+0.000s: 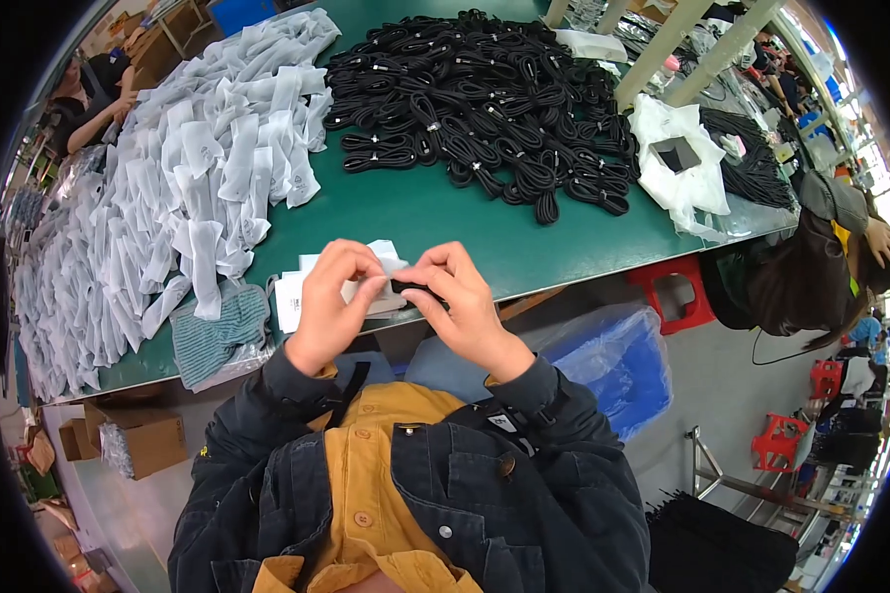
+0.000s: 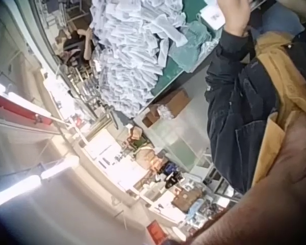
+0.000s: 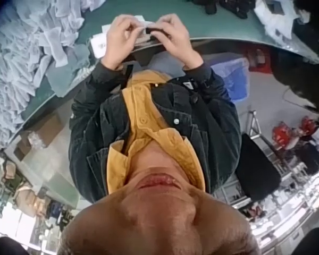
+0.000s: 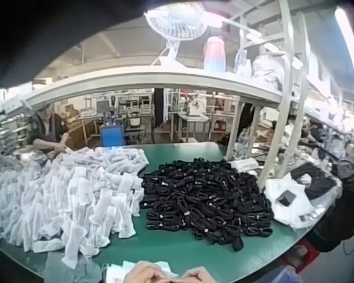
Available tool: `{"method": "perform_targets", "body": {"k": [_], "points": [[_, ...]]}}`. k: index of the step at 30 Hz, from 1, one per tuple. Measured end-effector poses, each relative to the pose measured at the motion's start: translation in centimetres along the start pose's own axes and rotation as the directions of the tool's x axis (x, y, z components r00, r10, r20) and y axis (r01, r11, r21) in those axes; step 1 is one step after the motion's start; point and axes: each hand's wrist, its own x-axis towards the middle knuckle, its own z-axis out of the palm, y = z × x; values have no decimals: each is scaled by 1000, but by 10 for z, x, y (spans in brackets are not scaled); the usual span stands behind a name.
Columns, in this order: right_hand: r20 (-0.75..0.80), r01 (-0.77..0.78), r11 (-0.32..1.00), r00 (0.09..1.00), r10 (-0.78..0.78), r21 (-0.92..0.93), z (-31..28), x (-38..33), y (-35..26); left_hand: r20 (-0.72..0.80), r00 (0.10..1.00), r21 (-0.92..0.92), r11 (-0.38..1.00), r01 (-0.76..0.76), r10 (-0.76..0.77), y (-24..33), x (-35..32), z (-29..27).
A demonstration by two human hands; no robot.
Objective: The person packages black cables by hand, picking up a cable from a pile, sliding it into a white plastic sleeve, and placing the sleeved cable onto a separate pile. This process is repeated for several cables while the person occasionally adjusts the piles on the table.
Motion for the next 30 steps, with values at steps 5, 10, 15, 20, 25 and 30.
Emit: {"method": "perform_targets", "body": {"k": [5, 10, 15, 20, 25, 30], "points": [[-193, 153, 987, 971, -143, 38, -1, 22, -15, 64, 956, -400, 871, 286, -285, 2, 16, -11], [-214, 144, 968, 959, -188, -206, -18, 48, 9, 144, 872, -710, 565, 421, -468, -30, 50, -71], [3, 148, 585, 970, -242, -798, -52, 66, 99, -448, 869, -164, 975, 151, -210, -23, 65, -88], [66, -37, 676, 990, 126, -736, -32, 50, 75, -14, 998, 152, 986, 70, -69, -16, -9, -24], [124, -40, 755, 980, 159, -654, -22, 44, 44, 79, 993, 206, 976, 64, -82, -28, -24, 14], [268, 180, 695, 963, 19, -696, -35, 35, 55, 85, 988, 309, 946, 96, -128, -34, -26, 22]]}}
